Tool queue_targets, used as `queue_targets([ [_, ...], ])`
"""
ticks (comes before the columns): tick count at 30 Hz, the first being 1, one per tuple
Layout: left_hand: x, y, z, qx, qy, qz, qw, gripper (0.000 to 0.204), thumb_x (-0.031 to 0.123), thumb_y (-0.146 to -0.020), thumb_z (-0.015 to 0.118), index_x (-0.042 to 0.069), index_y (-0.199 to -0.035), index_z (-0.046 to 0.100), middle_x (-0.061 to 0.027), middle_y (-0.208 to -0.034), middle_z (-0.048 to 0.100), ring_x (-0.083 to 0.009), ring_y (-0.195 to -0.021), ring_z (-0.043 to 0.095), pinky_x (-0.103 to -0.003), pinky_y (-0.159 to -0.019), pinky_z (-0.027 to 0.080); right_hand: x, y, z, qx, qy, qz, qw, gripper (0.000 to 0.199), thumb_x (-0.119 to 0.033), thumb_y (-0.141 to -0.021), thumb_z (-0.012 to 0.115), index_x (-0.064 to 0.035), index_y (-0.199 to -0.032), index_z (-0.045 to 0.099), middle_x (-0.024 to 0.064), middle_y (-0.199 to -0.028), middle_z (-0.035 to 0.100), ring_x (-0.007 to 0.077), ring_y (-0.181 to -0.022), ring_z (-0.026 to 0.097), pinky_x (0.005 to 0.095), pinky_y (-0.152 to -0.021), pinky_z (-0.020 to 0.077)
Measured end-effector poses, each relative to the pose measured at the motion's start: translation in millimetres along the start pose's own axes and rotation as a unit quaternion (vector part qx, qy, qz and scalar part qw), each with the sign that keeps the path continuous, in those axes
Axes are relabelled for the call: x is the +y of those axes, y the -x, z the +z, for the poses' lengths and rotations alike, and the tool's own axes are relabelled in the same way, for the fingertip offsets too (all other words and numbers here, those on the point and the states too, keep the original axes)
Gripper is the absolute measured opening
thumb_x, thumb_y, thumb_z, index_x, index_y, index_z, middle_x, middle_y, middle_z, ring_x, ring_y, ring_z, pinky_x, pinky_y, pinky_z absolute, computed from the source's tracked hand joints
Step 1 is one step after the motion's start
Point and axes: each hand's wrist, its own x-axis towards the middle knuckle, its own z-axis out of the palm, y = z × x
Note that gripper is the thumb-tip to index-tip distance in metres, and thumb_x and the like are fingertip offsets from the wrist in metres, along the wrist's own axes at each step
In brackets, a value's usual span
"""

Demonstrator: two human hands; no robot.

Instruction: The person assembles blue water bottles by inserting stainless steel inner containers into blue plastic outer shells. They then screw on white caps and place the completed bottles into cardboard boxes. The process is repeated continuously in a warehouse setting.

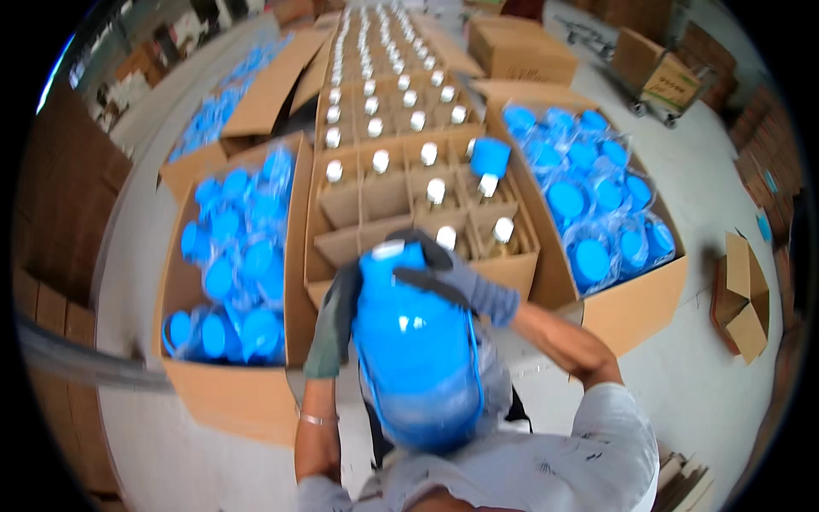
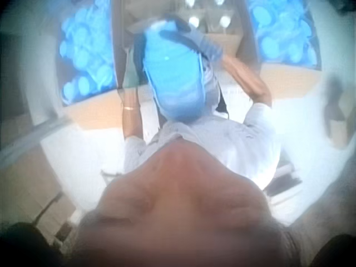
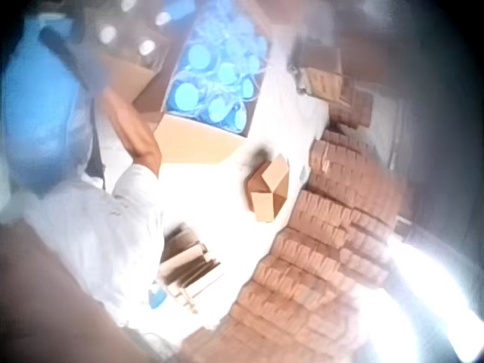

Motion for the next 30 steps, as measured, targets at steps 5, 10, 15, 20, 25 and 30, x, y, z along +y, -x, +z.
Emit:
queue_targets([
  [5,-52.8,30.8,2.2,-0.020,0.076,-0.036,0.996,0.044,0.031,-0.097,0.046,0.000,-0.127,0.043,-0.0147,-0.119,0.055,-0.0214,-0.106,0.056,-0.032,-0.089,0.049,-91.1,-2.6,-24.2,-0.161,0.070,-0.127,0.976,0.071,-0.036,-0.074,0.075,-0.0049,-0.131,0.045,0.0166,-0.124,0.054,0.0257,-0.112,0.053,0.0375,-0.096,0.0426],
  [10,-35.6,46.2,47.8,0.003,-0.002,-0.006,1.000,0.039,0.027,-0.096,0.048,-0.001,-0.122,0.047,-0.0151,-0.114,0.057,-0.0215,-0.101,0.059,-0.033,-0.083,0.051,-85.5,-6.6,-33.6,-0.200,0.137,-0.203,0.949,0.059,-0.035,-0.077,0.072,-0.0041,-0.123,0.053,0.0168,-0.117,0.058,0.0273,-0.103,0.059,0.0379,-0.090,0.0465],
  [15,-25.7,52.7,-0.4,0.019,0.221,-0.147,0.964,0.034,0.024,-0.094,0.050,-0.002,-0.117,0.050,-0.0154,-0.109,0.059,-0.0216,-0.096,0.061,-0.033,-0.077,0.053,-38.6,-7.5,-52.6,-0.050,0.286,0.027,0.957,0.052,-0.052,-0.085,0.053,-0.0060,-0.108,0.062,0.0168,-0.100,0.065,0.0322,-0.091,0.063,0.0379,-0.086,0.0479],
  [20,56.6,83.7,78.2,-0.154,-0.167,0.284,0.932,0.033,0.021,-0.094,0.052,-0.004,-0.115,0.057,-0.0158,-0.107,0.064,-0.0227,-0.104,0.059,-0.037,-0.089,0.048,-48.0,-9.1,-50.0,-0.020,0.430,0.190,0.882,0.067,-0.067,-0.078,0.050,-0.0065,-0.105,0.065,0.0202,-0.100,0.064,0.0352,-0.094,0.061,0.0398,-0.088,0.0467],
  [25,17.1,80.4,14.2,-0.234,0.310,-0.128,0.913,0.040,0.022,-0.094,0.050,-0.004,-0.123,0.050,-0.0190,-0.113,0.060,-0.0242,-0.105,0.059,-0.040,-0.090,0.047,-75.7,9.9,-64.4,-0.122,0.218,-0.019,0.968,0.069,-0.062,-0.080,0.052,-0.0105,-0.126,0.053,0.0178,-0.124,0.055,0.0323,-0.112,0.054,0.0402,-0.095,0.0434],
  [30,69.4,104.5,129.8,-0.220,-0.151,-0.012,0.964,0.067,0.034,-0.085,0.063,-0.003,-0.135,0.038,-0.0148,-0.124,0.054,-0.0209,-0.105,0.054,-0.035,-0.098,0.039,-43.7,11.4,-56.8,-0.057,0.368,0.181,0.910,0.059,-0.053,-0.083,0.054,-0.0120,-0.125,0.054,0.0175,-0.124,0.055,0.0339,-0.110,0.055,0.0419,-0.093,0.0439],
])
